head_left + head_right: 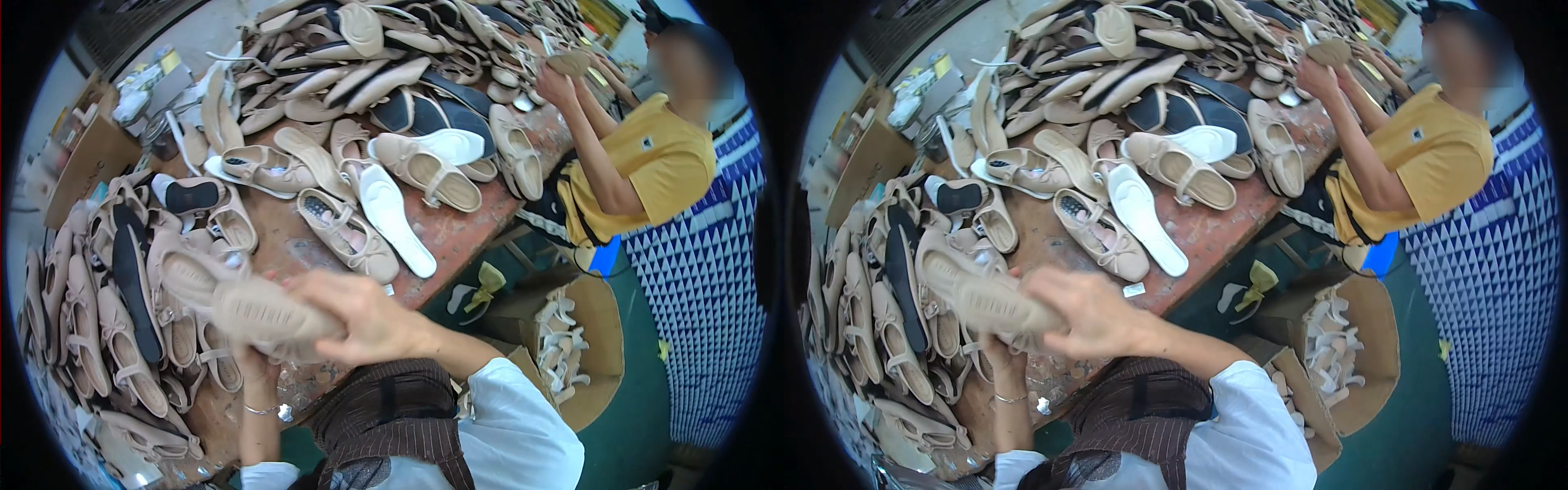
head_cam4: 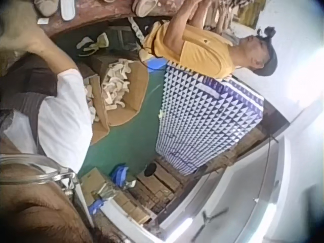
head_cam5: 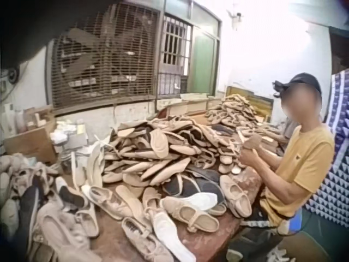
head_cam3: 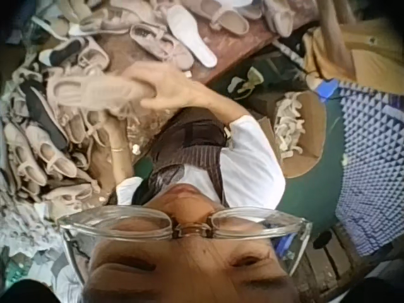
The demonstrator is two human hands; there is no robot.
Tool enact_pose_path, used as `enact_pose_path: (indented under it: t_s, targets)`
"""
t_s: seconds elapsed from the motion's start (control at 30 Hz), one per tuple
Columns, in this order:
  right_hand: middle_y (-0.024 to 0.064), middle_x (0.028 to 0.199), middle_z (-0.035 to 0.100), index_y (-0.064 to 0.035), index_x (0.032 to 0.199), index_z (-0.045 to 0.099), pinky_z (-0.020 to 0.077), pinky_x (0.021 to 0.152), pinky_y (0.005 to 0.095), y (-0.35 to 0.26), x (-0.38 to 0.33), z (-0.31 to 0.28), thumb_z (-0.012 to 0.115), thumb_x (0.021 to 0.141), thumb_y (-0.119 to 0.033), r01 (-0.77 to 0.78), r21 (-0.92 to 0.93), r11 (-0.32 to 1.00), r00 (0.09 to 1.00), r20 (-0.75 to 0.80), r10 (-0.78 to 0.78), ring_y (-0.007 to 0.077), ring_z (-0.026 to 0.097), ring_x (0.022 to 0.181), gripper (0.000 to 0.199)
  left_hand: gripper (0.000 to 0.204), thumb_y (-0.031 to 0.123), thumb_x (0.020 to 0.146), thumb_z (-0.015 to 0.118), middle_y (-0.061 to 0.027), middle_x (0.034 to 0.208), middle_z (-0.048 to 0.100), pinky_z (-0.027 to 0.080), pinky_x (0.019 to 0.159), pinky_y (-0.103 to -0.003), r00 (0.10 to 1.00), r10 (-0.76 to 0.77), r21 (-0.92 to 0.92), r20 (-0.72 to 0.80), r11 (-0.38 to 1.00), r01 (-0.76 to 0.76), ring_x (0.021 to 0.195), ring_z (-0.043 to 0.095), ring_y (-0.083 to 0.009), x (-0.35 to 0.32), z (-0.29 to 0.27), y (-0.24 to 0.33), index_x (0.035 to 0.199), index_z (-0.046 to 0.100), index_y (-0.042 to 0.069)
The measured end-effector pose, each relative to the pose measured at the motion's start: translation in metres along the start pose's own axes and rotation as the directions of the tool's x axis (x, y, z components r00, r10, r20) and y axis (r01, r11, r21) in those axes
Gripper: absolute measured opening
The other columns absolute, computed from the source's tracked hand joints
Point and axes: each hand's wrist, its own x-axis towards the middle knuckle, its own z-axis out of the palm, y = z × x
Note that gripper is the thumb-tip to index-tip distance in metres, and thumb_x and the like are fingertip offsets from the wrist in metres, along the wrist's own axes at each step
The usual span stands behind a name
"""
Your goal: The person inserts insoles and padding into shoes by hand, then presses and smooths the material inside each shoe.
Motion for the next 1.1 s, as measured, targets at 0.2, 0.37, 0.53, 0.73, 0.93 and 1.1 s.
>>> enact_pose_path:
  t_s: [0.2,0.37,0.53,0.73,0.93,1.1]
  targets:
    - [0.0219,0.109,0.066,-0.004,0.121,0.058,0.0522,0.078,0.0527,0.13,-0.011,-0.095,0.07,0.08,-0.014,-0.692,-0.511,0.51,0.691,-0.673,0.264,0.046,0.066,0.094,0.045,0.067,0.009,0.084,0.064,-0.0206,0.135,0.059,0.051,0.105,-0.046,0.975,-0.2,-0.025,-0.101,0.98,0.198,0.123,0.061,-0.0376,-0.023,-0.015,-0.006,0.146,0.042,-0.004]
    - [0.023,0.099,0.07,-0.0016,0.108,0.065,0.0523,0.08,0.0526,0.172,-0.014,-0.118,0.068,0.082,-0.013,-0.661,-0.56,0.499,0.739,-0.599,0.307,0.0435,0.068,0.092,0.029,0.057,0.0,0.087,0.069,-0.0172,0.128,0.065,0.05,0.106,-0.044,0.916,-0.292,0.012,-0.274,0.952,0.307,0.123,0.061,-0.0325,-0.041,-0.022,-0.036,0.14,0.048,-0.005]
    - [0.0242,0.087,0.07,-0.0012,0.103,0.068,0.053,0.073,0.0474,0.102,-0.005,-0.098,0.068,0.081,-0.01,-0.518,-0.438,0.735,0.805,-0.54,0.247,0.0426,0.069,0.083,0.023,0.068,0.027,0.093,0.076,-0.0147,0.141,0.057,0.038,0.116,-0.044,0.933,-0.231,-0.013,-0.275,0.972,0.236,0.134,0.05,-0.0264,-0.036,-0.018,-0.061,0.146,0.043,-0.001]
    - [0.018,0.076,0.064,-0.0021,0.091,0.061,0.0522,0.065,0.0439,0.008,-0.013,-0.011,0.073,0.079,-0.013,-0.03,0.008,1.0,0.999,-0.027,0.03,0.0388,0.065,0.069,0.02,0.076,0.046,0.094,0.07,-0.0117,0.15,0.05,0.038,0.118,-0.047,0.988,-0.136,-0.265,-0.073,0.958,0.112,0.137,0.049,-0.0288,-0.02,0.003,-0.078,0.15,0.041,0.005]
    - [0.0164,0.081,0.07,-0.0011,0.097,0.066,0.0546,0.072,0.0439,0.117,-0.025,-0.106,0.068,0.081,-0.007,-0.545,-0.382,0.746,0.756,-0.609,0.24,0.0361,0.069,0.076,0.016,0.077,0.03,0.085,0.076,-0.0208,0.141,0.057,0.048,0.11,-0.045,0.977,-0.138,-0.337,-0.162,0.938,0.076,0.126,0.059,-0.0334,-0.036,-0.045,-0.062,0.148,0.043,0.001]
    - [0.0193,0.095,0.07,-0.0046,0.124,0.058,0.0518,0.085,0.0519,0.205,-0.026,-0.151,0.076,0.081,-0.016,-0.758,-0.546,0.358,0.651,-0.594,0.473,0.0447,0.067,0.097,0.048,0.087,0.051,0.084,0.076,-0.0246,0.139,0.056,0.052,0.105,-0.047,0.985,-0.134,-0.256,-0.111,0.961,0.102,0.124,0.059,-0.0352,-0.066,-0.084,-0.07,0.146,0.043,0.001]
